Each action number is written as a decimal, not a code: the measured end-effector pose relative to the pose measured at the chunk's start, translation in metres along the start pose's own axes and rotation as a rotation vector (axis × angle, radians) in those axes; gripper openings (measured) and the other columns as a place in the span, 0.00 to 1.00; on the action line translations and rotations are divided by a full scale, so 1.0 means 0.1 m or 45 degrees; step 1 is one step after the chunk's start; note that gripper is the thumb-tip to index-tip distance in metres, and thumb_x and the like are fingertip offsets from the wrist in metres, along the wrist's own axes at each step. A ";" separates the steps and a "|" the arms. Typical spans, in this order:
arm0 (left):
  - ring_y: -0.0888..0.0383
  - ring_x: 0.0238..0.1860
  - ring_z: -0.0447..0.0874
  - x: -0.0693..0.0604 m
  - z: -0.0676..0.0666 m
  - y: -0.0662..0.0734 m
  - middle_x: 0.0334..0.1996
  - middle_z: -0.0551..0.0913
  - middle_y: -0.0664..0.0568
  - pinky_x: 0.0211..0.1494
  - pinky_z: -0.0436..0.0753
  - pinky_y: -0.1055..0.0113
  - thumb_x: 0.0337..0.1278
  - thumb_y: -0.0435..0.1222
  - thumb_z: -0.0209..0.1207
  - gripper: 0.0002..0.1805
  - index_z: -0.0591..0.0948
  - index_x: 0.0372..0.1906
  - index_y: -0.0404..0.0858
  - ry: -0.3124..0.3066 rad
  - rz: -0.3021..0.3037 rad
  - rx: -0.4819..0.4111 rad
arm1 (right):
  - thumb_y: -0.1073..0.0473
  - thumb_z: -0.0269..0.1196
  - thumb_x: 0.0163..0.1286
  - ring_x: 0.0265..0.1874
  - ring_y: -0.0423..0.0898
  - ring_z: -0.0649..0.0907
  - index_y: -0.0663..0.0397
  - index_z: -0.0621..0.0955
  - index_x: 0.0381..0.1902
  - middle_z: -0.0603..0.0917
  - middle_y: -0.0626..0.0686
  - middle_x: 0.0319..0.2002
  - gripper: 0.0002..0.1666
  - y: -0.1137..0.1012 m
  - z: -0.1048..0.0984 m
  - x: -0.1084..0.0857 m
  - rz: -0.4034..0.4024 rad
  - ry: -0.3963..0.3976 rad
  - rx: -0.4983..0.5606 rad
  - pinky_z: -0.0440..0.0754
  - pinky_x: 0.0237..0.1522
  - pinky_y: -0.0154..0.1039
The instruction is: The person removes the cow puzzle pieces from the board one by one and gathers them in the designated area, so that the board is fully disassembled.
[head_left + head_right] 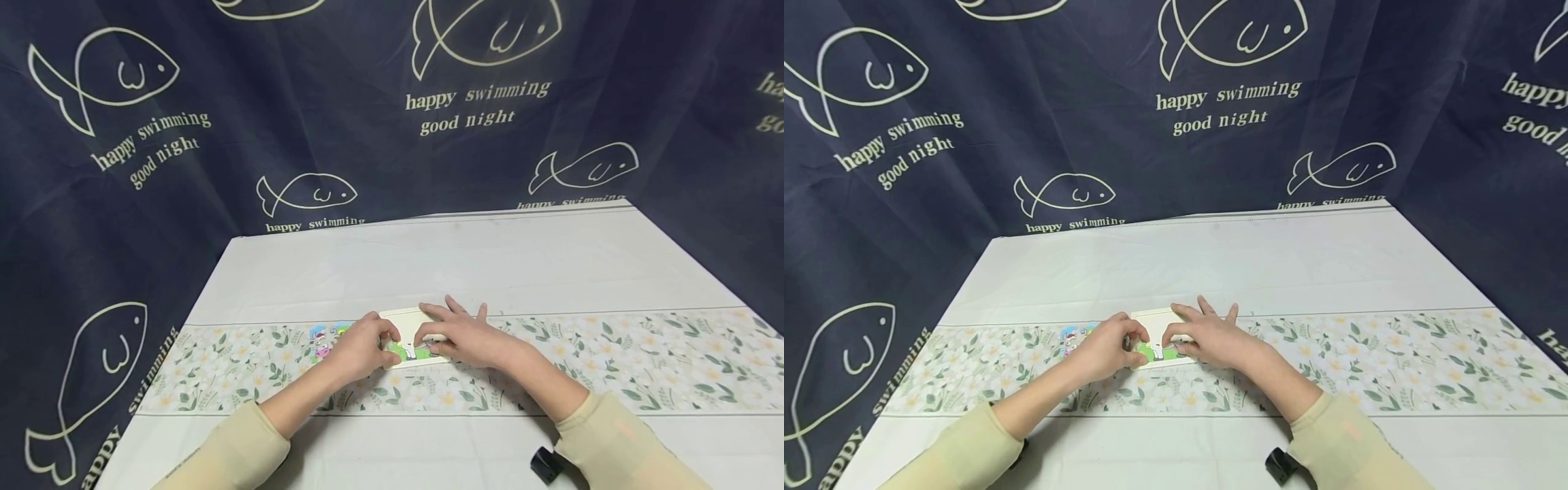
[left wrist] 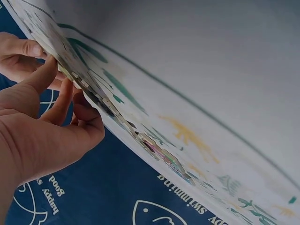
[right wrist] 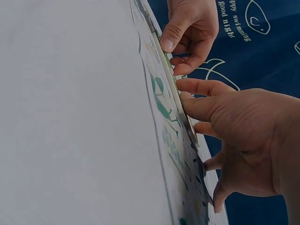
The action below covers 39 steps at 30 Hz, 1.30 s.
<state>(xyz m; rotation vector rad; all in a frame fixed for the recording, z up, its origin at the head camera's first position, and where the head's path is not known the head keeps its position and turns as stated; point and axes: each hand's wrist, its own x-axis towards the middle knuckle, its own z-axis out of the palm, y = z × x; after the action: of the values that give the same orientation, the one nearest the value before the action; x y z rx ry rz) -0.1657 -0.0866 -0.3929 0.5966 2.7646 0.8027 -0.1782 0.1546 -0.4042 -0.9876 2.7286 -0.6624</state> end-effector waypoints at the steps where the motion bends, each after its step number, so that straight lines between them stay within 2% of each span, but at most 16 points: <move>1: 0.58 0.31 0.71 0.00 0.00 0.00 0.35 0.73 0.53 0.33 0.74 0.66 0.52 0.36 0.75 0.15 0.85 0.45 0.40 0.001 -0.002 0.002 | 0.52 0.63 0.74 0.73 0.77 0.51 0.26 0.81 0.47 0.61 0.57 0.77 0.09 0.00 0.00 0.00 0.000 0.001 -0.001 0.38 0.51 0.89; 9: 0.57 0.33 0.72 -0.01 0.01 0.02 0.36 0.74 0.54 0.37 0.76 0.63 0.51 0.36 0.75 0.15 0.82 0.42 0.44 0.025 -0.001 0.029 | 0.52 0.63 0.74 0.73 0.77 0.51 0.26 0.81 0.47 0.61 0.57 0.77 0.09 0.00 0.00 -0.01 0.003 0.006 0.005 0.38 0.52 0.89; 15: 0.59 0.30 0.72 -0.02 0.02 0.01 0.33 0.76 0.55 0.33 0.74 0.64 0.51 0.33 0.75 0.16 0.80 0.40 0.43 0.040 0.045 -0.012 | 0.52 0.63 0.74 0.73 0.77 0.51 0.25 0.81 0.47 0.61 0.56 0.77 0.10 0.01 0.01 -0.01 0.013 -0.002 0.009 0.37 0.52 0.88; 19: 0.61 0.27 0.73 -0.03 0.02 0.00 0.29 0.77 0.58 0.31 0.75 0.66 0.55 0.32 0.72 0.13 0.80 0.41 0.43 0.041 0.046 -0.044 | 0.52 0.63 0.74 0.73 0.77 0.50 0.25 0.81 0.47 0.61 0.56 0.77 0.10 0.01 0.01 -0.01 0.015 -0.006 0.012 0.37 0.52 0.88; 26: 0.62 0.25 0.73 -0.02 0.02 -0.05 0.26 0.78 0.58 0.31 0.75 0.67 0.63 0.28 0.65 0.07 0.80 0.40 0.41 0.069 0.102 -0.106 | 0.52 0.63 0.74 0.73 0.76 0.50 0.24 0.81 0.47 0.61 0.56 0.77 0.10 0.02 0.02 -0.02 0.025 -0.004 0.009 0.37 0.53 0.88; 33: 0.60 0.31 0.78 -0.02 -0.06 -0.13 0.31 0.81 0.55 0.34 0.78 0.63 0.69 0.29 0.60 0.04 0.81 0.41 0.40 0.028 0.040 -0.265 | 0.52 0.62 0.75 0.74 0.76 0.50 0.22 0.80 0.47 0.60 0.55 0.78 0.11 0.02 0.01 -0.01 0.018 -0.010 0.007 0.37 0.53 0.88; 39: 0.56 0.28 0.76 -0.05 -0.14 -0.17 0.32 0.81 0.52 0.30 0.76 0.63 0.70 0.29 0.60 0.03 0.81 0.41 0.40 0.036 -0.024 -0.360 | 0.53 0.62 0.75 0.73 0.76 0.50 0.25 0.80 0.48 0.60 0.56 0.78 0.11 0.01 0.01 0.00 -0.007 -0.004 -0.006 0.38 0.52 0.89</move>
<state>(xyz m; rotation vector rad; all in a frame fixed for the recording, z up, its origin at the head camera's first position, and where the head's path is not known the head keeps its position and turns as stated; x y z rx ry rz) -0.1712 -0.1089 -0.3901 0.5066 2.6074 1.1785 -0.1785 0.1554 -0.4052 -0.9969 2.7269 -0.6551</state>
